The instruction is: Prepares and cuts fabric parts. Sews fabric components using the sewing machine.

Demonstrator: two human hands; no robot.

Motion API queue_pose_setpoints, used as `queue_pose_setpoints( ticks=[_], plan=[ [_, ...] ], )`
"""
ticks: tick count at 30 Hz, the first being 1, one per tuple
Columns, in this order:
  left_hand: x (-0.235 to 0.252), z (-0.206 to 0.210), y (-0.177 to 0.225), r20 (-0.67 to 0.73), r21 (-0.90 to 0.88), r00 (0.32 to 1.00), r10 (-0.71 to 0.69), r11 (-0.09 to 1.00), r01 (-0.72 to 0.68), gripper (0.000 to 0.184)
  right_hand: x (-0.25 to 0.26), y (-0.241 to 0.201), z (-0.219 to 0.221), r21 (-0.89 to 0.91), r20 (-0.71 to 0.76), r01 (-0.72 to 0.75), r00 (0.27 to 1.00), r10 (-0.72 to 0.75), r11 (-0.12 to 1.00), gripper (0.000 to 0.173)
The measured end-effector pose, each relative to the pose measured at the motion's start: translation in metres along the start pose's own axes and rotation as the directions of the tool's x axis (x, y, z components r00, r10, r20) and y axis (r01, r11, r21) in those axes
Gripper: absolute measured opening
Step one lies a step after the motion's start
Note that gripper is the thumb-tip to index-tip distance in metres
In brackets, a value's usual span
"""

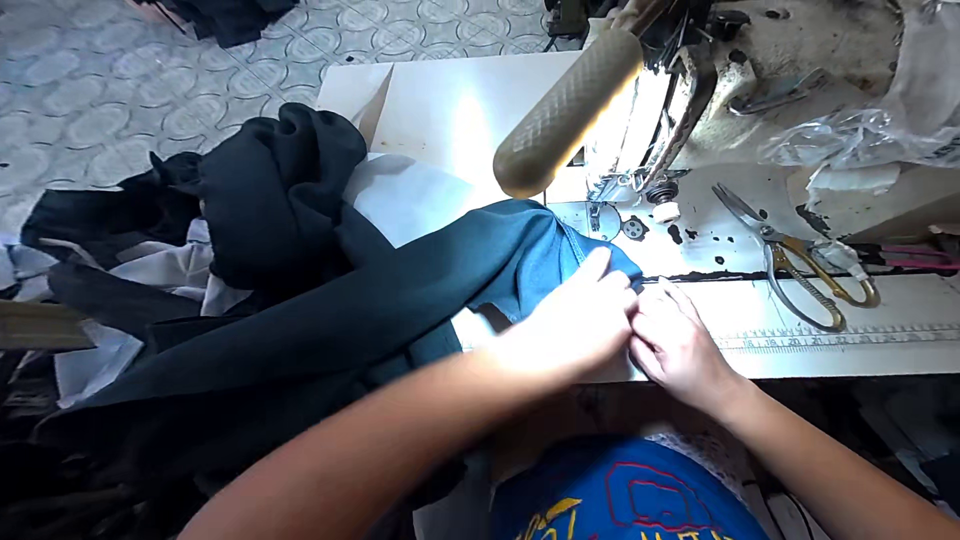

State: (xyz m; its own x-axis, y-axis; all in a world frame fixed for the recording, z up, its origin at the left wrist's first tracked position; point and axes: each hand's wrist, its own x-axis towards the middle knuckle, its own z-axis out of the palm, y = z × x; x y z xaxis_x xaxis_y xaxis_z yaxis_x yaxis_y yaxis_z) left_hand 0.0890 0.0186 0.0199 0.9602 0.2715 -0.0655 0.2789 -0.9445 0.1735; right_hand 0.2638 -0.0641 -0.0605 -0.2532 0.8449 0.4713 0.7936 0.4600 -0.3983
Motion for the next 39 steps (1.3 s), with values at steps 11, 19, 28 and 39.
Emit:
queue_pose_setpoints(
  ticks=[11,19,28,39],
  plan=[
    [-0.025,0.069,0.022,-0.516,-0.013,0.77,-0.374,0.903,0.43,0.019,0.046,0.027,-0.004,0.291,0.271,0.056,0.953,-0.138,0.955,0.025],
    [0.028,0.035,-0.038,-0.205,-0.251,0.727,-0.655,0.753,0.608,0.032,0.103,0.049,-0.002,0.033,0.305,-0.281,0.917,0.258,0.959,0.02],
    [0.037,0.033,-0.047,-0.291,-0.405,0.647,-0.705,0.704,0.584,0.045,0.123,0.069,0.005,0.238,0.315,-0.563,0.816,0.485,0.792,0.027],
    [0.038,0.026,-0.073,-0.208,-0.429,0.713,-0.67,0.717,0.549,0.052,0.124,0.054,-0.013,0.745,0.375,-0.637,0.645,0.667,0.197,0.018]
  ],
)
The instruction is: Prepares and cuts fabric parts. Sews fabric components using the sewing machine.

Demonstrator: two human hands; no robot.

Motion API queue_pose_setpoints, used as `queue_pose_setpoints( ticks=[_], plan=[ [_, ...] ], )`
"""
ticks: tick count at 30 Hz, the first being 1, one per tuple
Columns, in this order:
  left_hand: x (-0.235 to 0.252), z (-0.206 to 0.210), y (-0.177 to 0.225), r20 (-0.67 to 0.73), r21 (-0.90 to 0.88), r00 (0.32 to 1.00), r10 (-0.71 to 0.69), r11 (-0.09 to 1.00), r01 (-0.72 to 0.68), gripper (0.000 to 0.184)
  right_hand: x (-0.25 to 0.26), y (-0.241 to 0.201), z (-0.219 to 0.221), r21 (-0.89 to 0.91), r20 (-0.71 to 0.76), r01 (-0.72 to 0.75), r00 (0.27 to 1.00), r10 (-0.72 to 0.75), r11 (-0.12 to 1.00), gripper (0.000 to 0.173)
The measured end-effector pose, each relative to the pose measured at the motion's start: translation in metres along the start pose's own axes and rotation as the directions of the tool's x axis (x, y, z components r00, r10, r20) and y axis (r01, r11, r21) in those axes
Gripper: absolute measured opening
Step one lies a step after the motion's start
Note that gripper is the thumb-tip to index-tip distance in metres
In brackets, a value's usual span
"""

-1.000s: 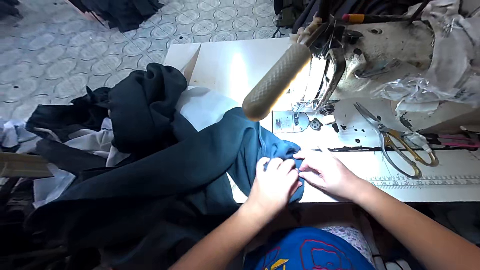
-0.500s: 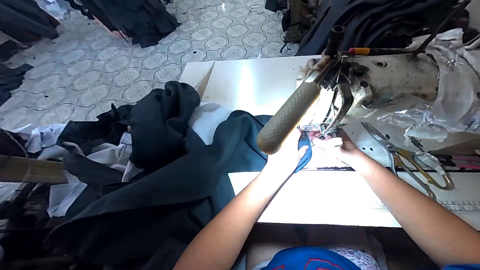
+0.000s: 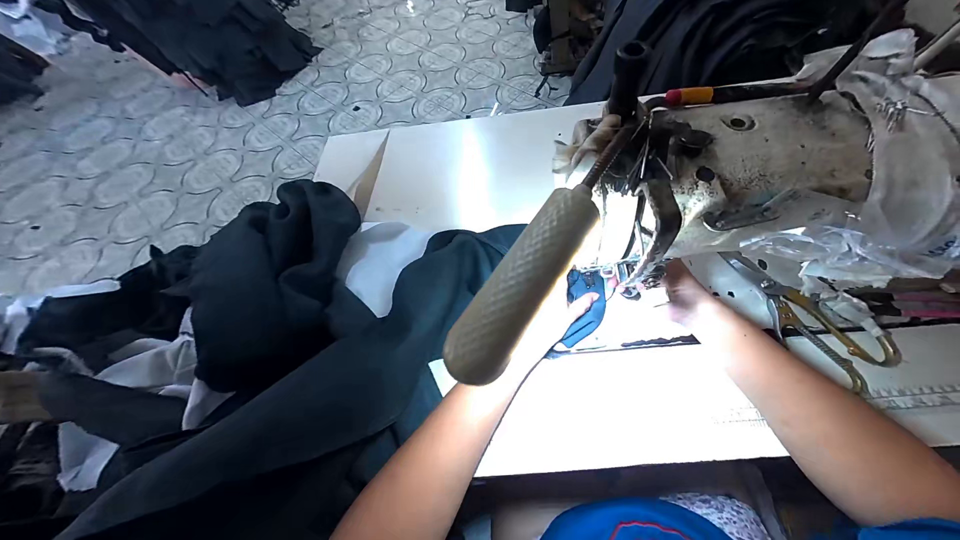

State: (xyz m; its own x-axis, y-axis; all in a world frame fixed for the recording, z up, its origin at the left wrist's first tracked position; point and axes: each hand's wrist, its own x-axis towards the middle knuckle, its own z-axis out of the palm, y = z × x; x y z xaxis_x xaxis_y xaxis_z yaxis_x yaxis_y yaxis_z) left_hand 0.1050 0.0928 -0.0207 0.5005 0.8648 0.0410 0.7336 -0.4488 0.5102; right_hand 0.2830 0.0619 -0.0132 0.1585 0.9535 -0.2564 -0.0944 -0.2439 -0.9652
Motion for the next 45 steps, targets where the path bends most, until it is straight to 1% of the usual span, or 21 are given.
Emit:
queue_pose_setpoints(
  ticks=[1,3,5,7,14,21,23,25,27,30,32,33,34,35,36,37,38,39,41,43,45],
  plan=[
    [0.002,-0.002,-0.001,0.028,-0.022,1.0,0.003,1.0,-0.002,0.052,0.0,-0.003,0.001,0.013,0.003,-0.035,0.999,0.035,0.999,0.02],
    [0.0,-0.002,-0.001,0.028,-0.051,1.0,0.007,0.999,-0.005,0.051,-0.004,-0.014,0.005,0.051,-0.112,-0.026,0.993,0.032,0.998,0.017],
    [-0.002,0.001,-0.003,-0.023,-0.055,1.0,0.018,0.998,-0.02,0.05,0.01,-0.004,-0.008,0.197,-0.239,0.095,0.97,-0.047,0.976,0.019],
    [-0.003,0.003,-0.002,-0.04,-0.073,0.999,0.01,0.997,-0.013,0.05,0.023,0.008,-0.023,0.309,-0.272,0.152,0.96,-0.066,0.939,0.021],
    [-0.003,0.003,0.001,-0.022,-0.022,0.999,-0.024,0.999,0.023,0.053,0.027,0.012,-0.026,0.221,-0.253,0.117,0.966,-0.059,0.968,0.019],
    [0.004,0.003,-0.003,-0.001,-0.026,0.999,-0.053,0.998,0.053,0.06,0.015,-0.001,-0.022,-0.219,-0.086,0.147,0.982,-0.17,0.964,0.014],
    [0.004,0.004,-0.003,-0.013,-0.014,0.999,-0.053,0.998,0.053,0.06,0.013,-0.005,-0.025,-0.492,-0.109,0.103,0.978,-0.179,0.864,0.011],
    [0.006,0.004,-0.003,0.002,-0.005,0.998,-0.07,0.998,0.07,0.061,0.016,-0.006,-0.035,-0.809,-0.029,0.075,0.985,-0.167,0.583,0.032],
    [0.007,0.002,-0.002,0.032,0.003,0.996,-0.084,0.997,0.084,0.06,0.01,-0.016,-0.038,-0.897,0.074,0.127,0.987,-0.139,0.424,0.033],
    [-0.008,-0.015,-0.003,-0.059,0.07,0.998,0.016,0.998,-0.012,0.052,-0.012,-0.017,-0.031,-0.729,0.369,0.401,0.913,-0.175,0.555,0.018],
    [-0.037,-0.037,-0.003,-0.234,0.037,0.961,0.146,0.989,-0.141,0.032,-0.017,-0.018,-0.012,-0.661,0.477,0.336,0.878,0.031,0.671,0.031],
    [-0.054,-0.049,-0.002,-0.224,-0.067,0.95,0.218,0.969,-0.239,0.024,-0.013,-0.008,-0.003,-0.651,0.56,0.426,0.828,0.019,0.628,0.04],
    [-0.069,-0.057,-0.004,-0.099,-0.208,0.932,0.348,0.909,-0.361,0.025,-0.011,-0.001,0.005,-0.638,0.637,0.541,0.77,-0.019,0.548,0.042],
    [-0.075,-0.059,-0.009,0.095,-0.381,0.861,0.501,0.817,-0.433,0.029,-0.011,0.003,0.01,-0.625,0.689,0.627,0.723,-0.049,0.465,0.039],
    [-0.074,-0.058,-0.016,0.261,-0.458,0.782,0.566,0.786,-0.416,0.031,-0.012,0.003,0.014,-0.616,0.71,0.669,0.7,-0.075,0.417,0.037],
    [-0.07,-0.057,-0.023,0.339,-0.37,0.803,0.489,0.855,-0.364,0.031,-0.013,0.002,0.016,-0.602,0.712,0.68,0.695,-0.105,0.418,0.037],
    [-0.064,-0.06,-0.03,0.332,-0.185,0.897,0.292,0.953,-0.241,0.032,-0.015,-0.001,0.016,-0.584,0.69,0.664,0.709,-0.145,0.466,0.038],
    [-0.054,-0.06,-0.038,0.186,0.009,0.979,0.081,0.996,-0.084,0.033,-0.017,-0.003,0.017,-0.558,0.655,0.637,0.732,-0.189,0.532,0.039],
    [-0.037,-0.059,-0.053,-0.115,0.18,0.986,-0.12,0.974,0.14,0.039,-0.02,-0.002,0.018,-0.508,0.598,0.603,0.761,-0.252,0.614,0.036],
    [-0.033,-0.06,-0.057,-0.192,0.202,0.98,-0.043,0.976,0.082,0.044,-0.021,-0.003,0.019,-0.498,0.584,0.598,0.767,-0.267,0.627,0.033],
    [-0.034,-0.061,-0.047,-0.013,0.181,1.0,0.007,0.983,-0.005,0.042,-0.024,-0.004,0.021,-0.494,0.61,0.614,0.749,-0.258,0.615,0.031]
  ],
)
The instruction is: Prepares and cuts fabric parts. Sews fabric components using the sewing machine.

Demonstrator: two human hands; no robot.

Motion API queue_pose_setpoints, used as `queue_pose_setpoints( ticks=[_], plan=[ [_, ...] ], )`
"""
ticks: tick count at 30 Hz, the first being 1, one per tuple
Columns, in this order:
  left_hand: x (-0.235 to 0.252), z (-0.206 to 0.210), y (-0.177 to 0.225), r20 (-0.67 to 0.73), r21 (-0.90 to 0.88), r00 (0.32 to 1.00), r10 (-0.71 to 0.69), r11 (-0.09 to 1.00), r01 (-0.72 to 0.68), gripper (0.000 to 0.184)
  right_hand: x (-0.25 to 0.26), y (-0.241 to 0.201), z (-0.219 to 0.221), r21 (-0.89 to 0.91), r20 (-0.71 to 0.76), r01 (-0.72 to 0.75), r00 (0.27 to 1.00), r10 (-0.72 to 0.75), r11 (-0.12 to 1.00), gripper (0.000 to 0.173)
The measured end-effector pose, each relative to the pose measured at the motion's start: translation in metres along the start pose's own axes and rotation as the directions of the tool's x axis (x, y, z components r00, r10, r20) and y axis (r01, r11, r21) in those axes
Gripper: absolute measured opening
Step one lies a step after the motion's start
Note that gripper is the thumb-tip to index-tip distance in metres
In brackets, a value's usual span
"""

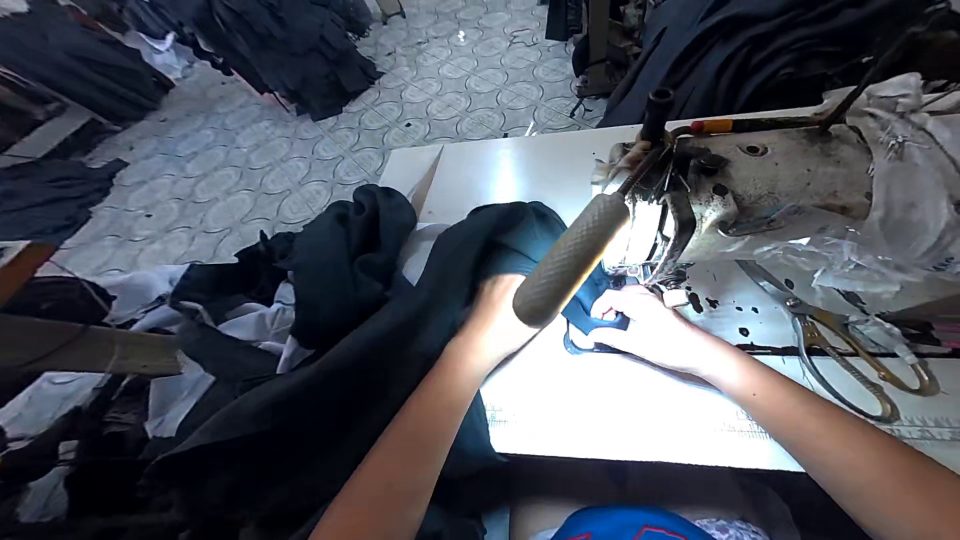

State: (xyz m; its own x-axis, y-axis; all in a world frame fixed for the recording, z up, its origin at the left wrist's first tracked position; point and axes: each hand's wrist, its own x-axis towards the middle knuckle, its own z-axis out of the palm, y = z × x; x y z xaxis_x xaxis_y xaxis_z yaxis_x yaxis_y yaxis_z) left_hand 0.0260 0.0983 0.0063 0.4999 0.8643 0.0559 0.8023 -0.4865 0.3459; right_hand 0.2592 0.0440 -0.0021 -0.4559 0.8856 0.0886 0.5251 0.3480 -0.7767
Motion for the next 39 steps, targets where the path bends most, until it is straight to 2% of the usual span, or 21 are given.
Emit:
queue_pose_setpoints(
  ticks=[2,4,6,8,10,11,14,17,21,24,25,27,28,29,30,31,32,33,35,37,39],
  plan=[
    [0.002,0.003,0.01,0.111,-0.004,0.993,0.037,0.999,-0.037,0.045,-0.001,-0.002,0.003,-0.026,0.004,0.048,0.999,-0.048,0.999,0.029],
    [0.0,0.008,0.011,0.067,0.016,0.988,0.136,0.99,-0.137,0.042,-0.001,-0.003,0.005,-0.015,0.012,0.108,0.994,-0.108,0.994,0.028],
    [-0.01,-0.001,0.013,0.116,0.004,0.956,0.268,0.963,-0.271,0.035,0.0,0.001,0.009,-0.008,0.015,0.206,0.978,-0.206,0.978,0.027],
    [-0.024,-0.015,0.013,0.248,-0.119,0.907,0.34,0.94,-0.32,0.035,0.0,0.006,0.015,0.02,0.015,0.26,0.965,-0.26,0.965,0.031],
    [-0.038,-0.014,0.008,0.105,-0.201,0.92,0.376,0.915,-0.351,0.035,0.0,0.007,0.02,0.025,-0.026,0.226,0.974,-0.225,0.974,0.05],
    [-0.044,-0.012,0.009,0.016,-0.214,0.95,0.311,0.929,-0.301,0.035,0.001,0.006,0.022,0.019,-0.069,0.2,0.978,-0.198,0.98,0.056],
    [-0.052,0.005,0.012,-0.246,-0.14,0.954,0.169,0.968,-0.208,0.04,0.005,0.012,0.025,-0.051,-0.14,0.169,0.975,-0.174,0.984,0.042],
    [-0.054,0.021,0.019,-0.324,-0.002,0.926,0.194,0.979,-0.206,0.036,0.007,0.022,0.03,-0.165,-0.177,0.252,0.944,-0.28,0.954,0.028],
    [-0.05,0.031,0.025,-0.376,0.076,0.9,0.221,0.975,-0.208,0.025,0.004,0.024,0.032,-0.228,-0.181,0.262,0.935,-0.305,0.938,0.028],
    [-0.045,0.023,0.035,-0.276,-0.235,0.957,0.087,0.96,-0.155,0.029,-0.002,0.023,0.03,-0.286,-0.215,0.289,0.91,-0.355,0.914,0.03],
    [-0.044,0.018,0.04,-0.178,-0.408,0.984,0.003,0.91,-0.077,0.029,-0.005,0.024,0.03,-0.302,-0.241,0.307,0.891,-0.384,0.903,0.029],
    [-0.039,0.016,0.047,0.076,-0.718,0.99,-0.119,0.682,0.137,0.02,-0.013,0.027,0.031,-0.32,-0.328,0.326,0.843,-0.427,0.89,0.027],
    [-0.038,0.019,0.05,0.155,-0.796,0.98,-0.125,0.572,0.199,0.018,-0.018,0.027,0.032,-0.339,-0.364,0.321,0.823,-0.437,0.885,0.026],
    [-0.041,0.023,0.055,0.145,-0.797,0.984,-0.106,0.577,0.179,0.016,-0.025,0.027,0.032,-0.358,-0.388,0.305,0.811,-0.438,0.883,0.024],
    [-0.047,0.029,0.062,0.022,-0.712,0.998,-0.064,0.7,0.06,0.018,-0.032,0.027,0.032,-0.383,-0.402,0.285,0.805,-0.437,0.878,0.024],
    [-0.052,0.036,0.069,-0.198,-0.522,0.98,0.028,0.843,-0.13,0.021,-0.039,0.027,0.032,-0.403,-0.418,0.262,0.8,-0.431,0.877,0.024],
    [-0.055,0.044,0.075,-0.392,-0.266,0.903,0.174,0.918,-0.293,0.023,-0.045,0.026,0.032,-0.407,-0.44,0.234,0.797,-0.414,0.883,0.024],
    [-0.054,0.047,0.078,-0.49,-0.031,0.809,0.323,0.922,-0.386,0.023,-0.05,0.025,0.033,-0.409,-0.46,0.21,0.793,-0.399,0.888,0.022],
    [-0.045,0.046,0.08,-0.424,0.183,0.746,0.513,0.855,-0.484,0.027,-0.059,0.02,0.036,-0.412,-0.479,0.173,0.794,-0.374,0.895,0.022],
    [-0.028,0.045,0.067,-0.228,0.121,0.81,0.54,0.841,-0.527,0.035,-0.063,0.019,0.044,-0.389,-0.49,0.125,0.811,-0.32,0.913,0.023],
    [-0.019,0.041,0.051,-0.02,0.132,0.883,0.469,0.877,-0.463,0.029,-0.069,0.019,0.053,-0.413,-0.449,0.051,0.857,-0.252,0.909,0.022]
  ],
)
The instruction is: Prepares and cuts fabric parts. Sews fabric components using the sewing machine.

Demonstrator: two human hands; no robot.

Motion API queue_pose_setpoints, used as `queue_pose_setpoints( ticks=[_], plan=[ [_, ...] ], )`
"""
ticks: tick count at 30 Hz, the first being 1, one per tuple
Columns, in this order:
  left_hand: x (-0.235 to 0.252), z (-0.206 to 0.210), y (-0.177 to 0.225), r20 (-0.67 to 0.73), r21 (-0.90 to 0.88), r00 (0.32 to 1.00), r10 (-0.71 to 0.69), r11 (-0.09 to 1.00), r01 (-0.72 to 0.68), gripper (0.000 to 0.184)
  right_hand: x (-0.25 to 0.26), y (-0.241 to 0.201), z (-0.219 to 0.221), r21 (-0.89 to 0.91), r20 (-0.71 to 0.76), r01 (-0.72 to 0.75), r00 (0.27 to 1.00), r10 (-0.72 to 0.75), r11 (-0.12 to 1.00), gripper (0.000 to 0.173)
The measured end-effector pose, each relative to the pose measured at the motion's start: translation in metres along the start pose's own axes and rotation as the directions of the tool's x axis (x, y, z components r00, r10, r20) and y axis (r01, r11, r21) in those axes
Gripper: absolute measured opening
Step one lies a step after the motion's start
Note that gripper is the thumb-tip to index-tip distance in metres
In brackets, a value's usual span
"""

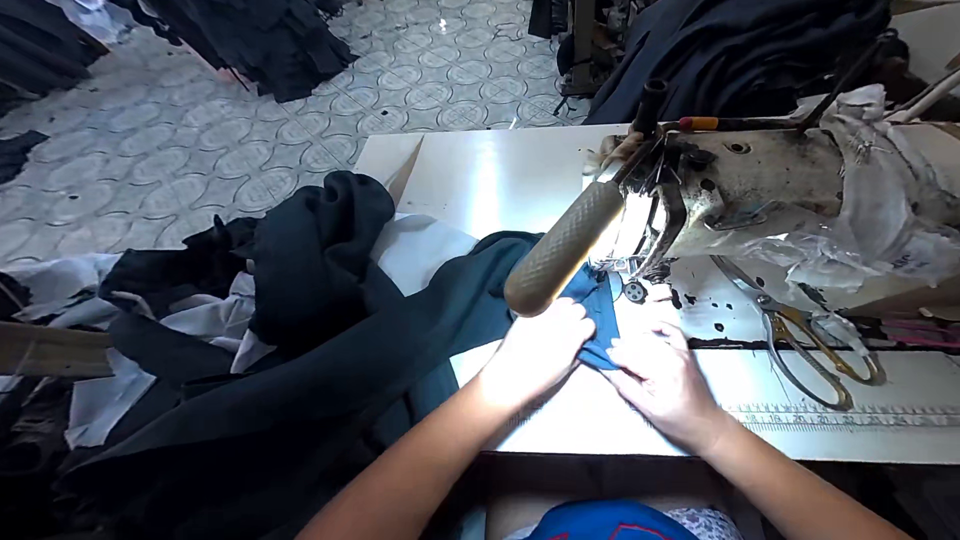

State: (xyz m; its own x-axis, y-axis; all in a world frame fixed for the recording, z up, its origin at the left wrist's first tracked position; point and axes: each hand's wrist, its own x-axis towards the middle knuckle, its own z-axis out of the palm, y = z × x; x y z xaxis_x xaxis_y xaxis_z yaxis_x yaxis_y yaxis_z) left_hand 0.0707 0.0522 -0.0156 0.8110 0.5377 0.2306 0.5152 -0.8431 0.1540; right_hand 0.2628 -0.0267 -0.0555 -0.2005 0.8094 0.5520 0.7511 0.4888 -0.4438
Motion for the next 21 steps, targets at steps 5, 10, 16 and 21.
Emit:
queue_pose_setpoints(
  ticks=[5,10,16,21],
  plan=[
    [-0.013,-0.012,0.0,0.165,-0.043,0.986,-0.035,0.998,0.042,0.035,-0.009,-0.007,0.006,-0.205,0.044,0.028,0.999,-0.019,0.978,0.026],
    [-0.02,-0.005,0.002,0.095,-0.053,0.995,-0.033,0.998,0.038,0.031,-0.007,-0.01,0.002,-0.254,0.069,0.045,0.997,-0.028,0.966,0.028],
    [-0.008,-0.011,-0.008,0.181,-0.086,0.98,-0.086,0.991,0.103,0.03,0.012,-0.002,-0.004,-0.253,0.192,0.065,0.981,-0.015,0.965,0.025],
    [0.005,-0.006,-0.026,0.259,-0.129,0.952,-0.164,0.971,0.203,0.035,0.046,0.007,-0.009,-0.208,0.339,0.031,0.94,0.043,0.978,0.023]
  ],
)
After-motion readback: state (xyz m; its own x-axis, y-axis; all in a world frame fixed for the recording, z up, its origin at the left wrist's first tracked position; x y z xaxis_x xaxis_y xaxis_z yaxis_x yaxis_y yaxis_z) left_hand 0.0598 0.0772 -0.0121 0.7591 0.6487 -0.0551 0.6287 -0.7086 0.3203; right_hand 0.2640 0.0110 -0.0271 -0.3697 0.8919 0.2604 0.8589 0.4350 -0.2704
